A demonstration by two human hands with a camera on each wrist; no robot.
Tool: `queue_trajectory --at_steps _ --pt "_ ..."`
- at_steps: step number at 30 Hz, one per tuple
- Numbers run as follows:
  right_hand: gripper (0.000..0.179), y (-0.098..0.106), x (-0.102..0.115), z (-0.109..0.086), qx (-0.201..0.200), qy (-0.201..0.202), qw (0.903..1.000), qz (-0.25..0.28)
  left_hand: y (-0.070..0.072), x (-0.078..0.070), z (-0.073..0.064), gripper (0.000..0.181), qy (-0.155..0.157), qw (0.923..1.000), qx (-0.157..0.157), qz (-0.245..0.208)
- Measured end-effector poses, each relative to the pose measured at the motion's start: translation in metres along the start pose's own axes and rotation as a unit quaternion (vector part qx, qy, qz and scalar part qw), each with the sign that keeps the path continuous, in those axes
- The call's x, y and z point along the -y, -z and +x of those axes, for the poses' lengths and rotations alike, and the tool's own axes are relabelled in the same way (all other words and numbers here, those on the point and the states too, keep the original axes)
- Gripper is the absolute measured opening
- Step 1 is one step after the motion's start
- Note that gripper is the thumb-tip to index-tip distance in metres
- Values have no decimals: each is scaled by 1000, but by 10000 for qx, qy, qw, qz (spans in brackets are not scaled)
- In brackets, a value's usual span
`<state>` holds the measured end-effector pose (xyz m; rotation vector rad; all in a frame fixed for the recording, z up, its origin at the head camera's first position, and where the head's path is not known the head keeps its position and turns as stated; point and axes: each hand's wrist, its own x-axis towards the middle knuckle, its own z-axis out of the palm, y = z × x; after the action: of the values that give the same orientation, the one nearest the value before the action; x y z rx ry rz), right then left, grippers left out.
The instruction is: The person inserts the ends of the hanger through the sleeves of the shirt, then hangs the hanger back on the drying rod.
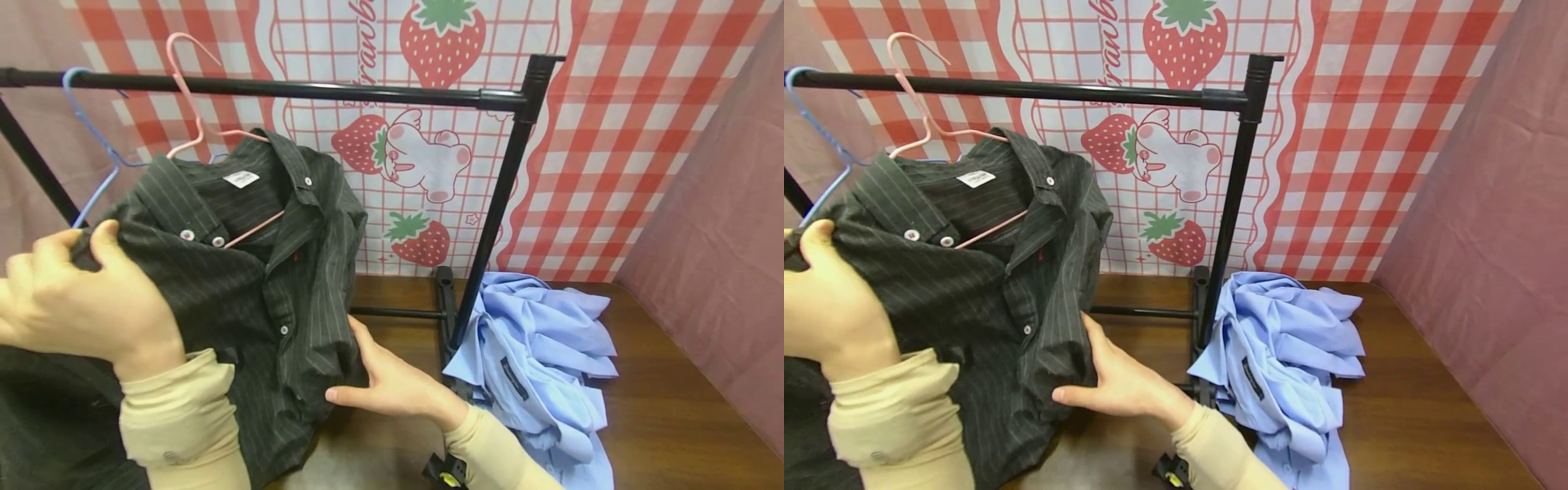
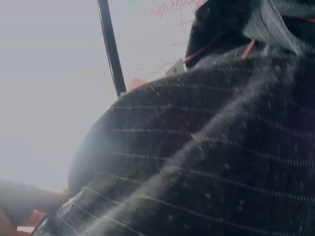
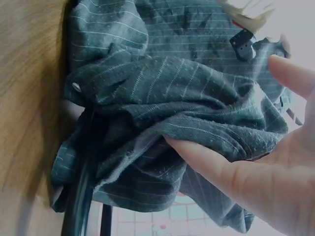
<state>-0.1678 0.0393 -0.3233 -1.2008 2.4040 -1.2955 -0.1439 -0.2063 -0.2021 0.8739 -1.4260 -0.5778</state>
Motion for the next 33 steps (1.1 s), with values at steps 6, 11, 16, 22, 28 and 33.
queue_trajectory --at_steps 6,11,16,22,28,33 --pt "91 -4 -1 -1 138 -2 9999 28 1 4 -12 44 -182 9998 -41 30" --pt "91 -4 0 -4 218 -199 9996 5 0 11 -24 46 -265 9996 11 133" --pt "88 -3 -2 -7 44 -290 9990 -346 -1 18 -35 47 -368 9992 79 112" --pt "90 -1 -5 -10 -475 -253 9976 -446 1 20 -41 42 -496 9973 529 103" --pt "90 6 -4 -18 -859 -439 9941 -490 8 17 -41 43 -450 9958 771 217" --pt "87 20 -3 -29 -1041 -547 9910 -642 10 12 -43 41 -515 9955 780 130"
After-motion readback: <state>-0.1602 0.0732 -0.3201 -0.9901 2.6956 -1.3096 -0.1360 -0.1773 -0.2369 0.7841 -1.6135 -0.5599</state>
